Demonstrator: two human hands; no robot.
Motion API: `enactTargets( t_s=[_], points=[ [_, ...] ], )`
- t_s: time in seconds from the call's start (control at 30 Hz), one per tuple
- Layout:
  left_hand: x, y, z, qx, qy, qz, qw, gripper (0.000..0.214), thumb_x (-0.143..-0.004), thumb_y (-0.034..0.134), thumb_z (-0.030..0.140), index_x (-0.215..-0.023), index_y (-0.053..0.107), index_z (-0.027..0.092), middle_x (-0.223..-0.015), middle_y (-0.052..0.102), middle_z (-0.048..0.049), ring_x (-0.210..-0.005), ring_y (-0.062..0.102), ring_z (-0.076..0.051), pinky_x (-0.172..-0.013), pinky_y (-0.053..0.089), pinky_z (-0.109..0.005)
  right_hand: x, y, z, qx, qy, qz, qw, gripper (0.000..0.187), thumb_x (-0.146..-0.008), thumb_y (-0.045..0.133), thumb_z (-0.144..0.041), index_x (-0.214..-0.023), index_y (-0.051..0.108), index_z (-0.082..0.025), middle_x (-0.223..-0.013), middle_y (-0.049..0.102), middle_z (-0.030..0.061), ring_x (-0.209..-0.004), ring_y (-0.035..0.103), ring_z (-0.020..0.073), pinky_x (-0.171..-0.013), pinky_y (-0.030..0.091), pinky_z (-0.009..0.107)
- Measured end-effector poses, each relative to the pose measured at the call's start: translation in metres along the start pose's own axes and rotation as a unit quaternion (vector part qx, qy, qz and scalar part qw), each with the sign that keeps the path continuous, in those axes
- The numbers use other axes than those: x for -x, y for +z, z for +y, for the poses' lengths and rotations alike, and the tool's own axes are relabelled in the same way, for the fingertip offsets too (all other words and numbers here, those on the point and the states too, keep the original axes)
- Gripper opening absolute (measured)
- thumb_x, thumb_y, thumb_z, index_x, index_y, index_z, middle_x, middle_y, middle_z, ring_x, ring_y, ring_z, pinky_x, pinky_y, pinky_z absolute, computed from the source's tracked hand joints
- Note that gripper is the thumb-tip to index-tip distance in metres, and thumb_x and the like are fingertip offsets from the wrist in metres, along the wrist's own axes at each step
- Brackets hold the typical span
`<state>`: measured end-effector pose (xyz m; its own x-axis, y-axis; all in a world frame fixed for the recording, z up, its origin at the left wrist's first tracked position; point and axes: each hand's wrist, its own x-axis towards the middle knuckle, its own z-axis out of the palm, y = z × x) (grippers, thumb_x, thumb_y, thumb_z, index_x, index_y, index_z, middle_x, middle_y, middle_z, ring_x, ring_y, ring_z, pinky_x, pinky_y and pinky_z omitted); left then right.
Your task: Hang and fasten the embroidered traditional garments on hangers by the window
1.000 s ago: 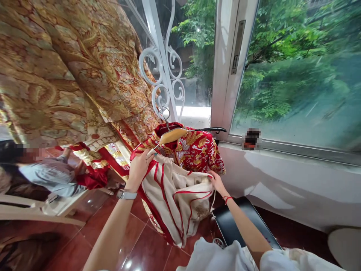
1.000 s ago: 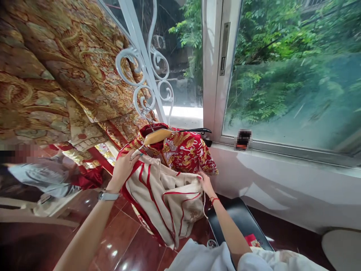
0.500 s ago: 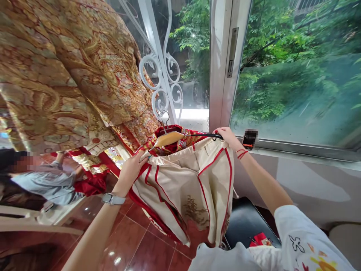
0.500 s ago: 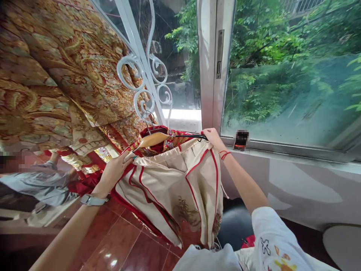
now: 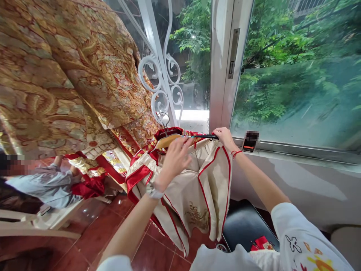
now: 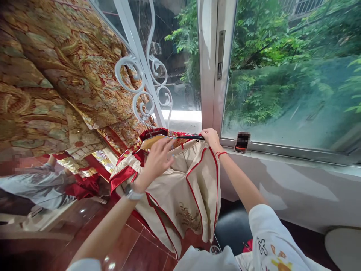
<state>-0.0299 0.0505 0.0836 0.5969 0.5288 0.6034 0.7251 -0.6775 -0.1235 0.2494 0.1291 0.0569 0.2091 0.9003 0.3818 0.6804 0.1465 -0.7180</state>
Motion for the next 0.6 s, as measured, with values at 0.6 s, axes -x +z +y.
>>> enactTargets(
  t_s=[0.6],
  points=[
    [-0.054,0.062,0.033,0.027,-0.004,-0.011,1.0,0.056,-0.082,0.05,0.013,-0.138,0.052,0.018,-0.139,0.055,-0.0143,-0.125,0.049,-0.029,-0.108,0.037,-0.049,-0.016,-0.055,-0.045,0.118,-0.186,-0.06,0.974,0.053,-0.08,0.036,-0.008,-0.118,0.072,-0.015,-0.068,0.068,0.004,-0.055,0.05,0.0126,-0.061,0.039,0.024]
  ],
)
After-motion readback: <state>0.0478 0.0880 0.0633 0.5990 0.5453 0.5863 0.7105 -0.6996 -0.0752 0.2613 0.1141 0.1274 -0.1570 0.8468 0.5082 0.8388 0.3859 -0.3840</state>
